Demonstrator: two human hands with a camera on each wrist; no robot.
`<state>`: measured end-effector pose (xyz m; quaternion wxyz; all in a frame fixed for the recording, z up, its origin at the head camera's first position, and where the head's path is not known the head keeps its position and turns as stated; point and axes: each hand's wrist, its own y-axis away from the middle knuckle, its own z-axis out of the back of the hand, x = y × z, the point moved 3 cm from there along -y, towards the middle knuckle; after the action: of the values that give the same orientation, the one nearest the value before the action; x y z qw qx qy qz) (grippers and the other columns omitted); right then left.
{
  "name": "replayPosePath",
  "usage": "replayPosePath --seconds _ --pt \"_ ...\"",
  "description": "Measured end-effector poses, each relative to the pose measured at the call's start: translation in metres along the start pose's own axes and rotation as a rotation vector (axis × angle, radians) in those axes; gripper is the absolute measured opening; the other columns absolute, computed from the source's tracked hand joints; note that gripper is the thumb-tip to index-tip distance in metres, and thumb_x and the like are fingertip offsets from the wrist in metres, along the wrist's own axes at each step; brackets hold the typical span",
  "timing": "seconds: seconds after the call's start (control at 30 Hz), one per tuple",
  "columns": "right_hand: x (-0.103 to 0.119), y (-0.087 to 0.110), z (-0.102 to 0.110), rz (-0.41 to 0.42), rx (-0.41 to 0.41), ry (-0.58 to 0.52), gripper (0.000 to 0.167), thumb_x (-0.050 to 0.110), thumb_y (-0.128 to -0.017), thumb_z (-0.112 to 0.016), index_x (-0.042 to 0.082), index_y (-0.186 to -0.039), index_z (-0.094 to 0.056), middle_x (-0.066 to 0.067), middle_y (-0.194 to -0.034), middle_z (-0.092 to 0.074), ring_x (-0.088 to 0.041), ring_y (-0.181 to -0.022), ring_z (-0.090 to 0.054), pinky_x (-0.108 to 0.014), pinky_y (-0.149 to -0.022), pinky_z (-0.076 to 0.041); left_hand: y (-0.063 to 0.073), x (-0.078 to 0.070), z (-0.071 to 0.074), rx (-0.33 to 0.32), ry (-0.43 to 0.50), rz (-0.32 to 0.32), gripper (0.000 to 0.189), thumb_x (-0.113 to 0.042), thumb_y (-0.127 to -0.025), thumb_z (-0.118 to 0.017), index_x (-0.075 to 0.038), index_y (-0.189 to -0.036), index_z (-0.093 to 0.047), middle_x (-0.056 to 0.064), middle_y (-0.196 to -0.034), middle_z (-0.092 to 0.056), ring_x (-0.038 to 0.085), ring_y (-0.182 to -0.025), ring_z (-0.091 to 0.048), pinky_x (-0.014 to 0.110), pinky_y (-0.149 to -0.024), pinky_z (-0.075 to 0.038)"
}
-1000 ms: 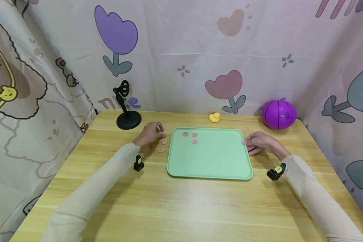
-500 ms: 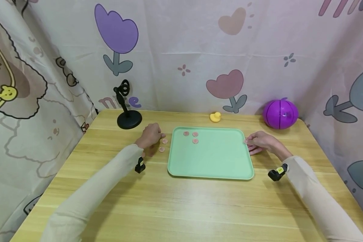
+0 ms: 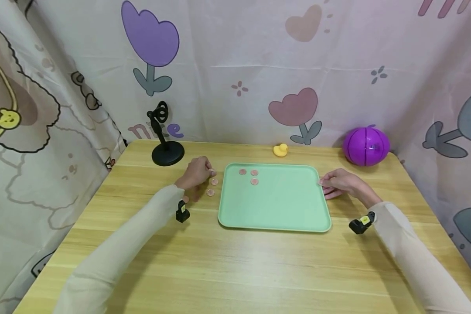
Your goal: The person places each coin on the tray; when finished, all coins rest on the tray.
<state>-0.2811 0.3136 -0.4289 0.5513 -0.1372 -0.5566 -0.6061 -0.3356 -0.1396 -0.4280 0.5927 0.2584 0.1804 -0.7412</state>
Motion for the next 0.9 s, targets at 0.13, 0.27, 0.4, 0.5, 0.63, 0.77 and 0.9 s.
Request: replayPosePath --seconds 0.13,0.27,0.4,0.5,0.63,0.77,0.9 --pt "0.001 -0.001 0.000 0.001 0.006 -0.003 0.028 0.007 -0.109 -0.053 -0.016 -0.125 -0.053 -0.006 -0.092 -0.067 -0.011 -0.082 -0.068 -0.035 -0.083 -0.063 0.001 0.001 0.004 -0.006 0.187 -0.027 0.008 -0.003 -0.102 -0.067 0.004 -0.099 -0.071 0.018 -0.098 -0.074 0.022 -0.076 -0.068 0.027 -0.070 -0.055" --pt "0.000 -0.001 0.000 0.005 0.008 0.004 0.030 0.007 -0.109 -0.053 -0.017 -0.127 -0.051 -0.006 -0.091 -0.067 -0.010 -0.081 -0.068 -0.034 -0.082 -0.063 0.002 -0.006 0.006 0.011 0.303 -0.023 0.013 -0.006 -0.102 -0.068 0.003 -0.106 -0.076 0.018 -0.104 -0.077 0.027 -0.086 -0.075 0.034 -0.085 -0.060" --pt "0.001 -0.001 0.000 0.002 0.010 0.003 0.033 0.007 -0.109 -0.053 -0.018 -0.130 -0.049 -0.006 -0.091 -0.067 -0.011 -0.081 -0.068 -0.034 -0.083 -0.063 0.004 -0.018 0.004 0.067 0.364 0.026 0.019 -0.011 -0.102 -0.070 0.000 -0.114 -0.078 0.017 -0.109 -0.077 0.023 -0.088 -0.075 0.036 -0.089 -0.060" --pt "0.001 0.001 0.000 -0.007 0.005 -0.012 0.035 0.006 -0.109 -0.054 -0.019 -0.132 -0.048 -0.006 -0.091 -0.067 -0.011 -0.081 -0.068 -0.034 -0.083 -0.063 0.003 -0.028 -0.002 0.122 0.439 0.075 0.022 -0.012 -0.101 -0.071 0.000 -0.118 -0.077 0.018 -0.112 -0.076 0.018 -0.085 -0.076 0.036 -0.088 -0.061" --pt "0.002 0.001 -0.001 -0.011 0.002 -0.026 0.037 0.006 -0.108 -0.055 -0.019 -0.134 -0.046 -0.006 -0.091 -0.068 -0.011 -0.081 -0.069 -0.034 -0.082 -0.063 0.003 -0.038 -0.012 0.152 0.496 0.100 0.019 -0.006 -0.100 -0.071 0.003 -0.116 -0.076 0.020 -0.111 -0.075 0.018 -0.081 -0.077 0.035 -0.084 -0.063" --pt "0.001 0.000 -0.001 0.004 0.007 -0.012 0.035 0.007 -0.109 -0.054 -0.019 -0.132 -0.049 -0.006 -0.090 -0.068 -0.011 -0.080 -0.069 -0.033 -0.082 -0.063 0.002 -0.043 -0.022 0.167 0.522 0.092 0.015 -0.002 -0.097 -0.074 0.004 -0.110 -0.076 0.018 -0.104 -0.075 0.018 -0.079 -0.076 0.034 -0.079 -0.063" --pt "0.000 0.000 0.001 0.014 0.013 -0.008 0.032 0.007 -0.109 -0.054 -0.018 -0.129 -0.051 -0.005 -0.090 -0.068 -0.011 -0.080 -0.069 -0.033 -0.082 -0.063 0.001 -0.045 -0.030 0.172 0.504 0.057 0.013 -0.002 -0.094 -0.077 0.005 -0.105 -0.076 0.017 -0.099 -0.076 0.020 -0.077 -0.076 0.031 -0.075 -0.063"
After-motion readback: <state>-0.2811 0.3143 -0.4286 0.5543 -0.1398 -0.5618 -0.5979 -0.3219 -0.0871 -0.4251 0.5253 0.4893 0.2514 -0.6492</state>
